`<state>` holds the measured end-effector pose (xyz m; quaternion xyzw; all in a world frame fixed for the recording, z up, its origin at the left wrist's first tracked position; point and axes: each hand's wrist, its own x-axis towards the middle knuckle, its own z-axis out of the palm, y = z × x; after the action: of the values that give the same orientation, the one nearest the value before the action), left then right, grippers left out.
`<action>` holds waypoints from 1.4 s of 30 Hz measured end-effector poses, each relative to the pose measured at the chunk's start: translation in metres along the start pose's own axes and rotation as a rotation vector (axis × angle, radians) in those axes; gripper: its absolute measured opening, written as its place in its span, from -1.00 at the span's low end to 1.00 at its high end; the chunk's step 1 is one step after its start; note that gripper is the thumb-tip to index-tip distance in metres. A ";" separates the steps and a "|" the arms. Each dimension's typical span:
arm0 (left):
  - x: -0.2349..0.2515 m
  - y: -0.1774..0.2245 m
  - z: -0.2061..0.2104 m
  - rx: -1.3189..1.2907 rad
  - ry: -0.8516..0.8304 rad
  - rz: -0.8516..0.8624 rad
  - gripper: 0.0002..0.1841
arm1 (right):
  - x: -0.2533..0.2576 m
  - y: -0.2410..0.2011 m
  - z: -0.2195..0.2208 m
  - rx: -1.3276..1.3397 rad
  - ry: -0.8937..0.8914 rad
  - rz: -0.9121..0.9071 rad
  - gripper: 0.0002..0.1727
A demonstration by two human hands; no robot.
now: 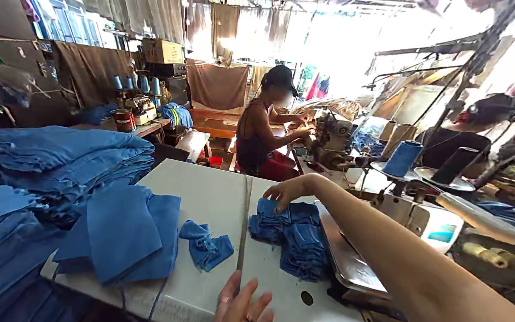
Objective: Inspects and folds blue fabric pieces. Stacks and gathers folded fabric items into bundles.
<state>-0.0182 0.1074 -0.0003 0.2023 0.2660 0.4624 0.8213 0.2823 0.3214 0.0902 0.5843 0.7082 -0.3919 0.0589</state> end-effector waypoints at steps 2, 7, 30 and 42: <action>0.050 -0.006 0.030 0.049 0.116 -0.044 -0.28 | 0.008 0.002 0.004 -0.001 -0.076 0.031 -0.18; 0.136 -0.023 0.050 0.009 0.300 -0.077 -0.12 | 0.029 0.008 0.004 0.012 -0.244 0.004 -0.35; 0.095 0.015 0.056 -0.221 0.296 0.280 -0.36 | 0.023 -0.110 0.035 0.214 -0.268 -0.165 -0.65; -0.172 -0.051 -0.102 -0.294 0.850 0.361 -0.22 | 0.032 -0.231 0.348 0.171 -0.835 -0.402 -0.31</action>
<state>-0.1226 -0.0584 -0.0663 -0.0798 0.4706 0.6719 0.5663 -0.0601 0.1272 -0.0539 0.2307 0.6882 -0.6539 0.2136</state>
